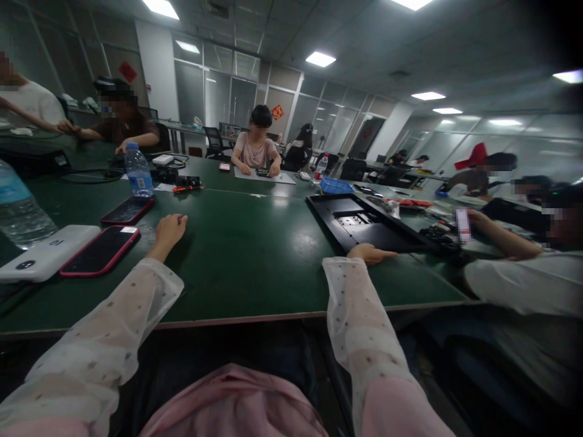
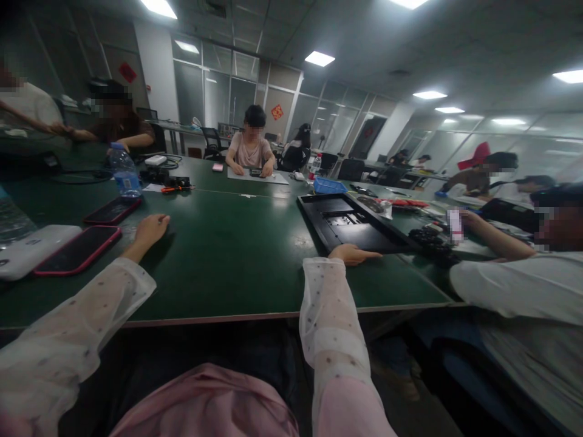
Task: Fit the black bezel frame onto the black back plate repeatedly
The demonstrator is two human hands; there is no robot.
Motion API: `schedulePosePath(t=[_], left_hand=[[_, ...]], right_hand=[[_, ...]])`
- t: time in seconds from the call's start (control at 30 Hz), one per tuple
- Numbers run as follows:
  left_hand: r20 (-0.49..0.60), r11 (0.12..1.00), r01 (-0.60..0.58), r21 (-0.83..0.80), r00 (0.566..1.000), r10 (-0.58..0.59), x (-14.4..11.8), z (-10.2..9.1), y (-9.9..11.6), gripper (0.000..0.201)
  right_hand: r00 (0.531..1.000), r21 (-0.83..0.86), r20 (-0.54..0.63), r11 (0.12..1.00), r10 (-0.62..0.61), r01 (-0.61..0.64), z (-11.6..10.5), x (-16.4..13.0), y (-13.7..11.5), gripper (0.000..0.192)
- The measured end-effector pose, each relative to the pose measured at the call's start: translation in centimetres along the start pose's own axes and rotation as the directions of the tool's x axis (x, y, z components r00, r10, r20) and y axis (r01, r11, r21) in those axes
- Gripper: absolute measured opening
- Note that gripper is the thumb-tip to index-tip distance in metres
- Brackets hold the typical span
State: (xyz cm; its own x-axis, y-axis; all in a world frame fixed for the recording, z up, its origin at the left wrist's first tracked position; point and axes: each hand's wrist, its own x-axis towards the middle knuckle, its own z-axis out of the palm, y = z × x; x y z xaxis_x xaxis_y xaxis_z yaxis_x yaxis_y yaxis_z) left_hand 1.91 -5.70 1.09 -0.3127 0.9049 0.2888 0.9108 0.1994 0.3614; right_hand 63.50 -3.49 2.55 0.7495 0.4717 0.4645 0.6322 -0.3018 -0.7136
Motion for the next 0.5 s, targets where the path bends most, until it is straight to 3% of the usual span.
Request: schedulePosePath(t=[0.07, 0.1, 0.13, 0.23, 0.4, 0.5], left_hand=[[0.001, 1.000, -0.005, 0.002, 1.000, 0.005, 0.0, 0.0, 0.1, 0.055], [-0.002, 1.000, -0.009, 0.003, 1.000, 0.009, 0.0, 0.0, 0.1, 0.055], [-0.004, 1.000, -0.014, 0.003, 1.000, 0.014, 0.0, 0.0, 0.0, 0.055], [-0.014, 1.000, -0.027, 0.005, 1.000, 0.027, 0.0, 0.2, -0.1, 0.055], [-0.026, 0.999, -0.037, -0.001, 0.999, 0.037, 0.2, 0.5, -0.4, 0.056], [-0.022, 1.000, -0.023, -0.015, 0.999, 0.022, 0.2, 0.5, -0.3, 0.056]], right_hand=[[0.951, 0.031, -0.121, 0.958, 0.286, -0.284, -0.3, 0.3, 0.3, 0.084], [0.912, 0.049, -0.152, 0.925, 0.380, -0.377, -0.4, 0.4, 0.4, 0.085], [0.906, 0.053, -0.156, 0.919, 0.393, -0.390, -0.4, 0.5, 0.6, 0.087], [0.940, 0.023, -0.177, 0.956, 0.291, -0.291, -0.4, 0.6, 1.0, 0.088], [0.881, -0.009, -0.423, 0.971, 0.213, -0.239, -0.8, 0.0, -0.6, 0.085], [0.901, 0.052, -0.420, 0.994, 0.110, -0.098, -1.7, -0.8, -2.8, 0.082]])
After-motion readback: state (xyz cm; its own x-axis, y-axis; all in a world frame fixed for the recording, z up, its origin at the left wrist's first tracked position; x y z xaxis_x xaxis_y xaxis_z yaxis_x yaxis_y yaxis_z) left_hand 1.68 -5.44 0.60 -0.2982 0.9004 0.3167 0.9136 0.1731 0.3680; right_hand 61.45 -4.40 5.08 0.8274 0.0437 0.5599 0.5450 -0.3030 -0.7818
